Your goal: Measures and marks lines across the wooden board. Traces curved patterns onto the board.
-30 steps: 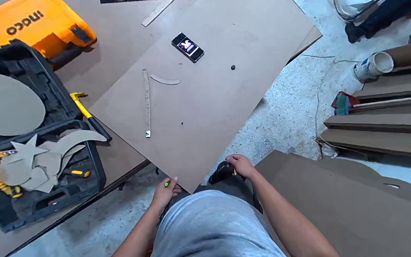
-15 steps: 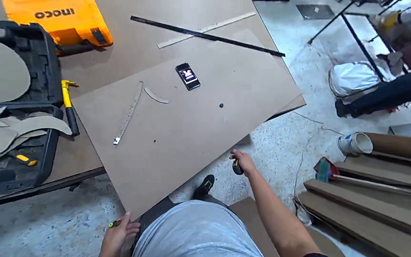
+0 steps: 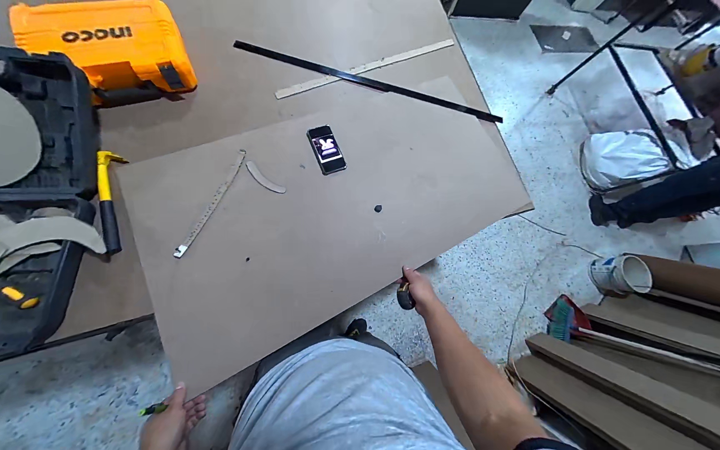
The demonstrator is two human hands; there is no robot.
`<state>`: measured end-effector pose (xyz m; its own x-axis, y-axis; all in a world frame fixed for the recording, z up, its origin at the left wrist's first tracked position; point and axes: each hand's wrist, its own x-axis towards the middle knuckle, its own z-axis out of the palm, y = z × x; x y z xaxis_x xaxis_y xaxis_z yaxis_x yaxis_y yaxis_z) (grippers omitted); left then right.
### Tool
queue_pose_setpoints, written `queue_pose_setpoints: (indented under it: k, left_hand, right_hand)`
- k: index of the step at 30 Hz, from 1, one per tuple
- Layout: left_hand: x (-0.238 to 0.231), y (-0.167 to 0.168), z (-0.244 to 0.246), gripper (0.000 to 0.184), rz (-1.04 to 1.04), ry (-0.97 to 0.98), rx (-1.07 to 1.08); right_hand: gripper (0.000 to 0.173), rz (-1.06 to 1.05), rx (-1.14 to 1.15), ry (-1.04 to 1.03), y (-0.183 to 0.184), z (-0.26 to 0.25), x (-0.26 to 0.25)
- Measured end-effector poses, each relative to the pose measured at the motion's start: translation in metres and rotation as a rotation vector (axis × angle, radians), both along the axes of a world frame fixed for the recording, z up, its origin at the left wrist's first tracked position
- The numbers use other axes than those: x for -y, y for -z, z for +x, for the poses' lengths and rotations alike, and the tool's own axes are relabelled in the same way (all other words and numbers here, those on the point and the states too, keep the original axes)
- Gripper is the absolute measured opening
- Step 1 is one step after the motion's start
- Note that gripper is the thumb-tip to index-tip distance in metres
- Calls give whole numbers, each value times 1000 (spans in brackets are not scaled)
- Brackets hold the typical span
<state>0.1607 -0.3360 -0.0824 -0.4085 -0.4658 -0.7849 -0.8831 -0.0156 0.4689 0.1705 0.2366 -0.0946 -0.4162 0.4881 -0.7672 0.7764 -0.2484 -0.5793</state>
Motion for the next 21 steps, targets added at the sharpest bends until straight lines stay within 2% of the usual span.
queue_pose_setpoints:
  k: [7,11,18,21]
  left_hand:
    - [48,10,-74,54,2,88,5]
    - [49,10,-103,54,0,98,8]
    - [40,16,-134,49,12,4,-49]
    - [32,16,-148,49,-17,-27,-57]
  right_hand:
    - [55,-44,9,-39,-6,3,36]
    - [57,-34,58,-70,-12,-5,39]
    - [57,-43,86,-117,-18,-26,30]
    - [58,-91,126,-221,-21,-36,18]
